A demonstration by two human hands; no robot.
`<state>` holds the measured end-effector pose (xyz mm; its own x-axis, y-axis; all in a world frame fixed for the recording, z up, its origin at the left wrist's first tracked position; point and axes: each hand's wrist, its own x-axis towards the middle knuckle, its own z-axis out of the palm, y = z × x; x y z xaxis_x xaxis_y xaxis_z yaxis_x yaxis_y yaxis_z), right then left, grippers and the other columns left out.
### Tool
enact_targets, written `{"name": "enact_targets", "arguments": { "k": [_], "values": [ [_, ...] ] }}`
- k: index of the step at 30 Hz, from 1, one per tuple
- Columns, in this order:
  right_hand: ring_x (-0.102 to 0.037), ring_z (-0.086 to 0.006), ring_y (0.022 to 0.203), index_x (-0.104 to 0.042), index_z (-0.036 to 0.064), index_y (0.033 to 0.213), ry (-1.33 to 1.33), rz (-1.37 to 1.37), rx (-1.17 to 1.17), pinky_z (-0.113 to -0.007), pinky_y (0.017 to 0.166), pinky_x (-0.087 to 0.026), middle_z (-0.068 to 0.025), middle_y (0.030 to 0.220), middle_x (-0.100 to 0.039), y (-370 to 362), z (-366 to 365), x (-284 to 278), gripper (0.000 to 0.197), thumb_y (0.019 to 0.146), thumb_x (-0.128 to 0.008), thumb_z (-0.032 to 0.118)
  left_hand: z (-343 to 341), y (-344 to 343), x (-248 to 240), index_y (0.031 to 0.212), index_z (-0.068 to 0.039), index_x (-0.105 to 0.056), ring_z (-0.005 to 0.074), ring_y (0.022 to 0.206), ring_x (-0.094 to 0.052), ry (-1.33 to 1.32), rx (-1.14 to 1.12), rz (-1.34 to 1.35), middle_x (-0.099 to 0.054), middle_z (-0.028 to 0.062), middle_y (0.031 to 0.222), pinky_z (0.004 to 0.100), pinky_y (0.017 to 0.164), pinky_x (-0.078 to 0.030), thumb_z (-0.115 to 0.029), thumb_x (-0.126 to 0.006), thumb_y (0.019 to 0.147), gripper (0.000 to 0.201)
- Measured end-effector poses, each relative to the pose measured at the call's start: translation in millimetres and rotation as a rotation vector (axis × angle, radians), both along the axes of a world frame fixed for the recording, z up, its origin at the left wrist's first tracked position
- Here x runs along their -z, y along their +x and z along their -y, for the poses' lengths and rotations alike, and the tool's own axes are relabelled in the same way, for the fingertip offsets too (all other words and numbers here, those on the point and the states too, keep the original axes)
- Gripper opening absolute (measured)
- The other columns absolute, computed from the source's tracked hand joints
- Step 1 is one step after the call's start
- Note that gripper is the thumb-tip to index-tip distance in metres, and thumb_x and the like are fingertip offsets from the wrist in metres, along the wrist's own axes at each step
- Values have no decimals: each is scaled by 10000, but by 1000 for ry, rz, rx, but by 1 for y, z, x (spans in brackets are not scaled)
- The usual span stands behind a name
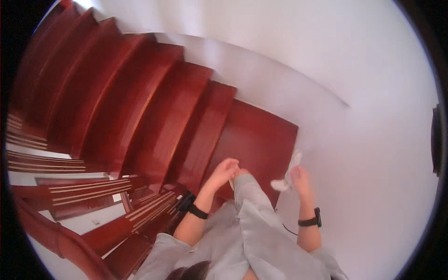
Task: The recorder hand-washes a white cloth under a faucet in a bathroom and then carries it to a balcony to hang it on a laundry rack.
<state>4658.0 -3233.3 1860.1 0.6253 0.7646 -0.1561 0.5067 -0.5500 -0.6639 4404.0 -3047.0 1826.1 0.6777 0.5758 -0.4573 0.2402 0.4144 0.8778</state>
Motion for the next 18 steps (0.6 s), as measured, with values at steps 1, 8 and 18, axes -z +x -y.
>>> {"name": "enact_targets", "arguments": {
  "k": [1,8,18],
  "values": [
    [-527,-136,641,-553,52,840,111,-100,-54,-287,593,-440,-33,713,-545,-3,-28,16,67,821,-548,117,-18,-10,-1,1081,-44,-514,117,782,-566,58,-25,12,-609,44,894,252,674,-456,-155,-495,879,230],
    [-590,-164,710,-618,79,860,-62,-509,-580,-298,674,-468,-46,693,-601,-117,-266,-170,133,773,-610,178,-127,-109,-211,1105,-42,-523,136,854,-569,-49,-247,-214,-604,47,948,274,733,-460,-128,-494,876,247],
    [-524,-103,854,-477,78,1077,-49,-574,-1372,-259,739,-430,-20,890,-564,-345,-520,-451,343,787,-639,166,-286,-264,-464,1147,-40,-524,160,1043,-503,455,-657,-94,-552,63,1098,284,885,-400,-91,-500,878,275]
  ]
}}
